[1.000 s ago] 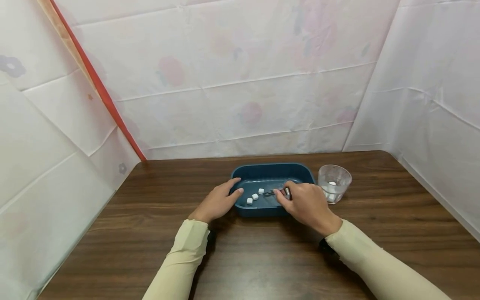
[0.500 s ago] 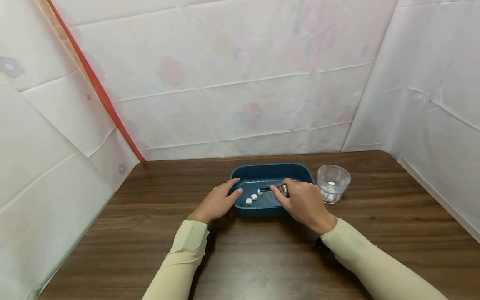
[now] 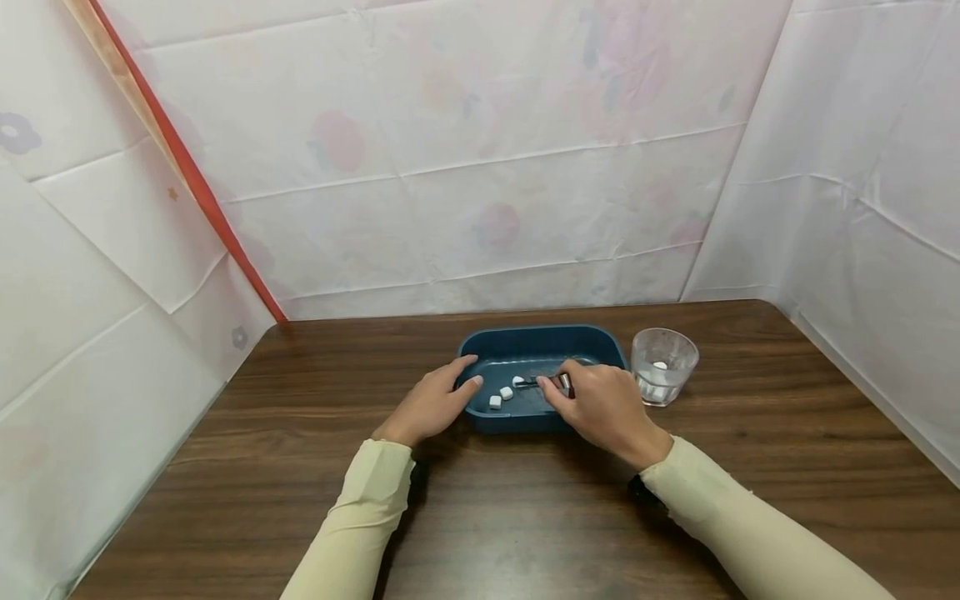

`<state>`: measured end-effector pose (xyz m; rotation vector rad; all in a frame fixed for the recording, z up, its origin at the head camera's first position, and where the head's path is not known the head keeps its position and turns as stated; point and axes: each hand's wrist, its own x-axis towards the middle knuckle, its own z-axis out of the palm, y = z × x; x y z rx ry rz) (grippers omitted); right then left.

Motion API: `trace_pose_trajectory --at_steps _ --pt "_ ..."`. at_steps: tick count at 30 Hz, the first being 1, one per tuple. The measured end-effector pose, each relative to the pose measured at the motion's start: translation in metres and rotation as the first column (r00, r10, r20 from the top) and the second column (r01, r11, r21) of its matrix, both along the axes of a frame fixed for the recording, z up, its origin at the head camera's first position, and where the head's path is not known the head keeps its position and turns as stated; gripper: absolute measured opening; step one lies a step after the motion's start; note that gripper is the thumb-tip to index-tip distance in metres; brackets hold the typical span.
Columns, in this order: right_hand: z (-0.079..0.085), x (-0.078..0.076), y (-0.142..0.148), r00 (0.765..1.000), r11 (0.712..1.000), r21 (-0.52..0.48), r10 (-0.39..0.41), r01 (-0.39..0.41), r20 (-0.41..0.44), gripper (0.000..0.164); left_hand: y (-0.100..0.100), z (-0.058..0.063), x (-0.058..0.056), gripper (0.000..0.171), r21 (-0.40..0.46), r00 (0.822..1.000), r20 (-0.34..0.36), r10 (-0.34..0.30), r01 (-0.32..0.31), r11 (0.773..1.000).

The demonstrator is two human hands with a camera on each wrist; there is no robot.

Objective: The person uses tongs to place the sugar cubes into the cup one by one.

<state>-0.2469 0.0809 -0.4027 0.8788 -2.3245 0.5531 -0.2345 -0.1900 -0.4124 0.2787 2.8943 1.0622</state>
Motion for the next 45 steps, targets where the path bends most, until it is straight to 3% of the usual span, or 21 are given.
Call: trace_pose_trajectory --at_steps 10,22,45 --pt "0.0008 -0.0001 0.0007 1.000 0.999 -0.037 -0.002 0.002 -0.005 0.024 0.0008 0.0011 -0.0012 0.058 -0.018 1.000 0.001 0.004 -0.004 1.000" --pt "-0.0014 0.0013 -0.0007 1.000 1.000 -0.006 0.000 0.000 -0.009 0.027 -0.0017 -0.0001 -0.0006 0.059 0.002 1.000 0.025 0.002 -0.002 1.000" --pt "0.0007 0.0037 0.0000 0.999 0.999 0.018 0.040 -0.041 0.005 0.023 -0.0004 -0.0005 -0.0010 0.059 0.001 1.000 0.008 -0.008 0.008 1.000"
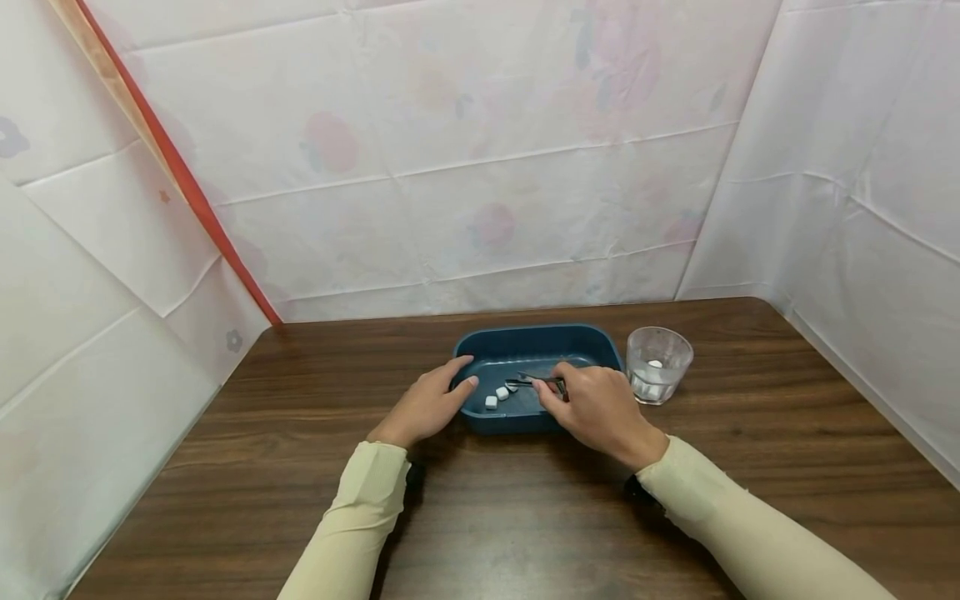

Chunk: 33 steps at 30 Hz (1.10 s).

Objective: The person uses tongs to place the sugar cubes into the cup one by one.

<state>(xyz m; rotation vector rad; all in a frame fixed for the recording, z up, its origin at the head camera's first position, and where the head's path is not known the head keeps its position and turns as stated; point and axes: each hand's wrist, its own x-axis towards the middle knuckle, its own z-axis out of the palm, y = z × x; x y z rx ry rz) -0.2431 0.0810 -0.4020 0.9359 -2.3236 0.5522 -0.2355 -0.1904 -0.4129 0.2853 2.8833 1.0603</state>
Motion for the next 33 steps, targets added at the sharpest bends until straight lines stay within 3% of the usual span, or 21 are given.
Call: trace_pose_trajectory --at_steps 18,33 --pt "-0.0004 -0.0014 0.0006 1.000 1.000 0.017 0.008 -0.008 0.013 0.024 -0.0009 -0.0001 -0.0003 0.059 -0.001 1.000 0.011 0.005 -0.005 1.000" --pt "-0.0022 -0.0025 0.0010 0.999 0.999 0.048 0.003 -0.001 -0.034 0.028 -0.0007 -0.0005 -0.0003 0.059 -0.003 1.000 0.020 0.005 -0.004 1.000"
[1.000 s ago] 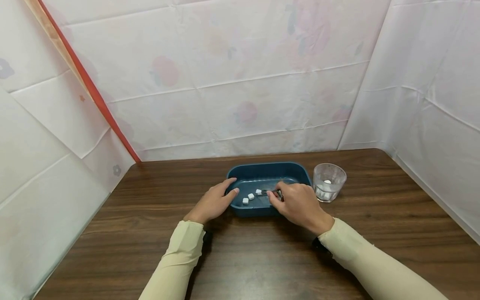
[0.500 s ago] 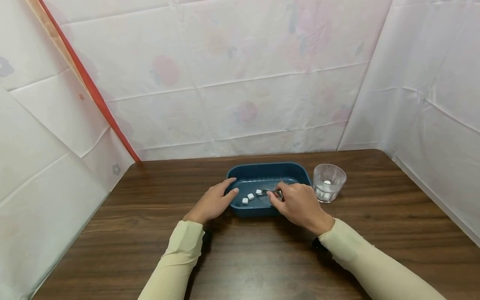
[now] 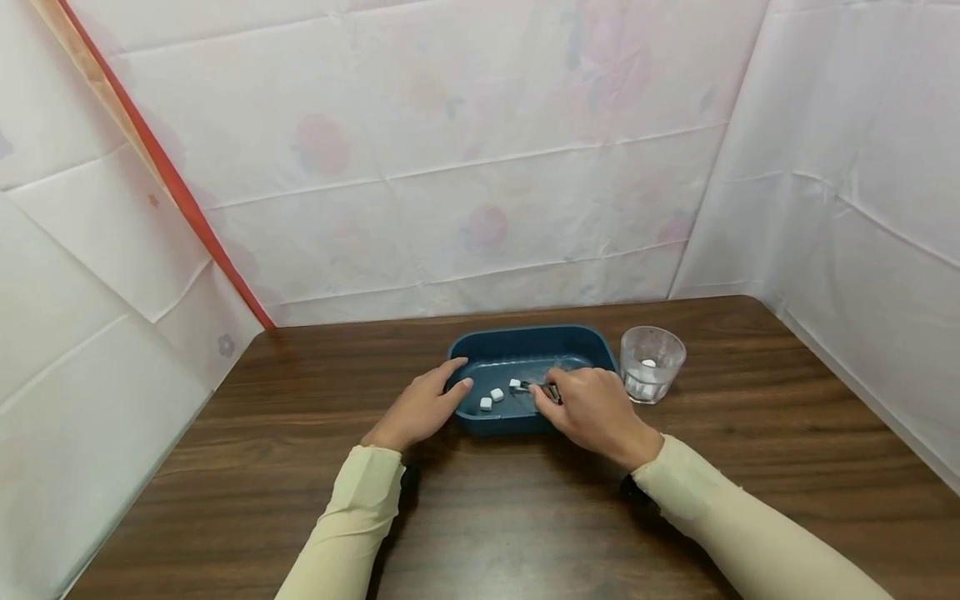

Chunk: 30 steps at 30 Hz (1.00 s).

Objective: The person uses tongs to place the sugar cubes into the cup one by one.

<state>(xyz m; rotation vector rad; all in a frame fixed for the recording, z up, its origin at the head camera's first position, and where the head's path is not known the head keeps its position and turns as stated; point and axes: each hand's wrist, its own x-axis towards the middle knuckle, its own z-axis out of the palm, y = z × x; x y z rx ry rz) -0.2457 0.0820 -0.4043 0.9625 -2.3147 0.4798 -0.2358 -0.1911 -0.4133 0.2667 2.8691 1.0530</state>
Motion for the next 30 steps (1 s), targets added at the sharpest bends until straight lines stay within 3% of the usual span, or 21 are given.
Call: trace_pose_trajectory --at_steps 9,30 --pt "-0.0009 -0.0007 -0.0003 1.000 1.000 0.023 0.006 -0.006 -0.003 0.029 0.0000 -0.0010 0.0006 0.059 -0.006 1.000 -0.012 0.003 -0.003 1.000" --pt "-0.0006 -0.0015 0.0018 0.999 0.999 -0.030 0.030 -0.031 -0.039 0.028 0.0008 -0.0003 -0.0003 0.057 -0.001 1.000 -0.013 0.017 -0.018 1.000"
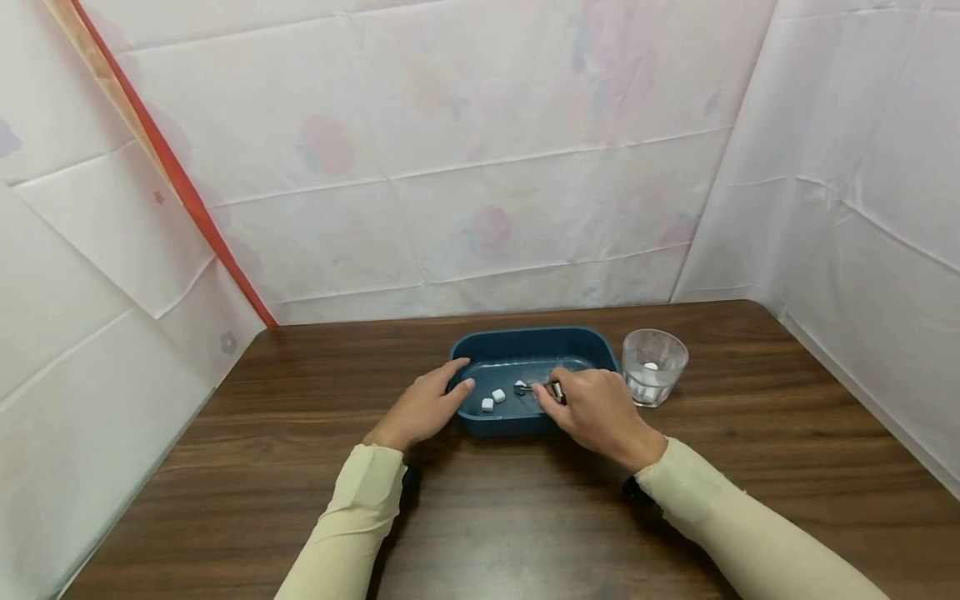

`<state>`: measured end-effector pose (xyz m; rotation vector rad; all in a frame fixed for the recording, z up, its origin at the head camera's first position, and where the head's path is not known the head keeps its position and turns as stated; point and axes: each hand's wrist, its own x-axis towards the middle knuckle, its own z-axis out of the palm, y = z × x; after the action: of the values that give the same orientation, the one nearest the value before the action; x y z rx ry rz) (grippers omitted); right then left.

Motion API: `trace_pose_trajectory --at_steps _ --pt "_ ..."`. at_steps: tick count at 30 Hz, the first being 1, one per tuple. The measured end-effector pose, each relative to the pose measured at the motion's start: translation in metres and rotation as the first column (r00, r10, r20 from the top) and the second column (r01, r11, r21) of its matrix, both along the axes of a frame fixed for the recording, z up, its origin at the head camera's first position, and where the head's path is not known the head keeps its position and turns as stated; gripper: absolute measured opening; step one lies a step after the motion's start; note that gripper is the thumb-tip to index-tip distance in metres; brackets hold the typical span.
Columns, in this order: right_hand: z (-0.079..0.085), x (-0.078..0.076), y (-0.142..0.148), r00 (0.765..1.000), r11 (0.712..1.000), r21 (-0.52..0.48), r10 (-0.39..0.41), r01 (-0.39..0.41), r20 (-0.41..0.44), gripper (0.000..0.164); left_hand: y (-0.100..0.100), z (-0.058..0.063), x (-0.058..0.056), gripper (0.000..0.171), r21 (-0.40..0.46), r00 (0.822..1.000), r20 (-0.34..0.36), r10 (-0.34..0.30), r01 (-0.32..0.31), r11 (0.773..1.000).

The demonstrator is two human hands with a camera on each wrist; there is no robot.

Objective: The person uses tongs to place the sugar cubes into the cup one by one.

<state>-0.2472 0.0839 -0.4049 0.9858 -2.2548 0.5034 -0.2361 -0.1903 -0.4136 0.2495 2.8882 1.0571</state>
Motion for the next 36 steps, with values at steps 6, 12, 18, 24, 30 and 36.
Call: trace_pose_trajectory --at_steps 6,12,18,24,30,36 --pt "0.0001 0.0005 0.0005 1.000 1.000 0.004 -0.007 0.007 -0.003 0.027 0.0012 0.0002 -0.0006 0.057 -0.013 1.000 0.000 0.001 -0.001 1.000" --pt "-0.0016 0.0017 0.0017 1.000 1.000 0.006 -0.017 0.017 0.003 0.027 0.0022 -0.0002 0.0017 0.058 -0.010 1.000 0.000 -0.014 0.014 1.000" --pt "-0.0010 0.0001 0.0018 1.000 1.000 -0.002 -0.001 0.001 -0.009 0.028 0.0015 0.0001 0.0021 0.058 -0.008 1.000 -0.002 -0.003 0.003 1.000" --pt "0.0014 -0.0007 0.0025 1.000 1.000 -0.009 0.000 0.000 -0.013 0.028 0.0009 0.0007 0.0006 0.058 -0.007 1.000 -0.001 -0.001 0.001 1.000" --pt "0.0026 -0.0014 0.0041 1.000 1.000 -0.022 -0.006 0.005 -0.020 0.026 -0.0007 -0.0012 -0.0002 0.058 -0.006 1.000 0.002 -0.001 0.001 1.000" --pt "0.0063 -0.0016 0.0056 1.000 1.000 -0.027 -0.003 0.003 -0.012 0.026 -0.0005 0.0000 0.0003 0.058 -0.008 1.000 0.002 -0.002 0.002 1.000"
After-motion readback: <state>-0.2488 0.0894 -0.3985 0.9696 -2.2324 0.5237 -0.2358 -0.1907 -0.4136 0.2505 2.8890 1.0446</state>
